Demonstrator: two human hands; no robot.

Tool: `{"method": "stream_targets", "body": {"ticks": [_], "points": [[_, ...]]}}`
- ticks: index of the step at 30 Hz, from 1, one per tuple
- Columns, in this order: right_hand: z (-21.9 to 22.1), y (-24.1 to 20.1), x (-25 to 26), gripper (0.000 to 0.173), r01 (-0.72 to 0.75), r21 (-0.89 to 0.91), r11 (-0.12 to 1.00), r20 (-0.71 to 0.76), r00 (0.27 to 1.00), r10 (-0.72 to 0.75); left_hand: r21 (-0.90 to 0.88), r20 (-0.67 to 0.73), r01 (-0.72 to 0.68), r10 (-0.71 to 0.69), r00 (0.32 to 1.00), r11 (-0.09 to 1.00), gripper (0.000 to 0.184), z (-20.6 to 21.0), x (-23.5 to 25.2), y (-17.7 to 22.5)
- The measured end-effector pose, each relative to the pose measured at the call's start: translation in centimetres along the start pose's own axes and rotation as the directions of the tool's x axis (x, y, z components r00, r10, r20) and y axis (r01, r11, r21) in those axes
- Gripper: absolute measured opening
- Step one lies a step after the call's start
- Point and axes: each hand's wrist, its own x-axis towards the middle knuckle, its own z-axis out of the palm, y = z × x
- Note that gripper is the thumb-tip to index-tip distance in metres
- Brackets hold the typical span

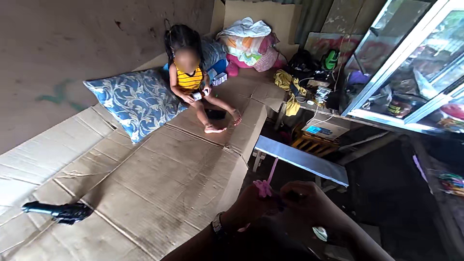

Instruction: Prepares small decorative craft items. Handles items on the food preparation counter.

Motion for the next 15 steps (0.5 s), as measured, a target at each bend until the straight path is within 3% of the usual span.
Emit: {"method": "stream_targets", "body": {"ticks": [2, 5, 15], "points": [[-0.2, 0.9, 3.1, 0.014, 0.047, -0.060, 0.997, 0.020, 0.999, -0.046, 0.060, -0.029, -0.043, 0.045, 0.999, 0.997, 0.013, -2.2, 1.8, 0.4], [-0.3, 2.2, 6.6, 0.014, 0.050, -0.063, 0.997, 0.050, 0.998, -0.047, 0.170, -0.057, 0.002, 0.008, 0.998, 0.985, 0.014, -5.0, 4.1, 1.1], [-0.5, 5.4, 11.7, 0.015, -0.008, -0.080, 0.997, 0.097, 0.995, 0.015, 0.195, -0.080, 0.033, -0.017, 0.997, 0.980, 0.019, -9.3, 8.6, 0.3]]}}
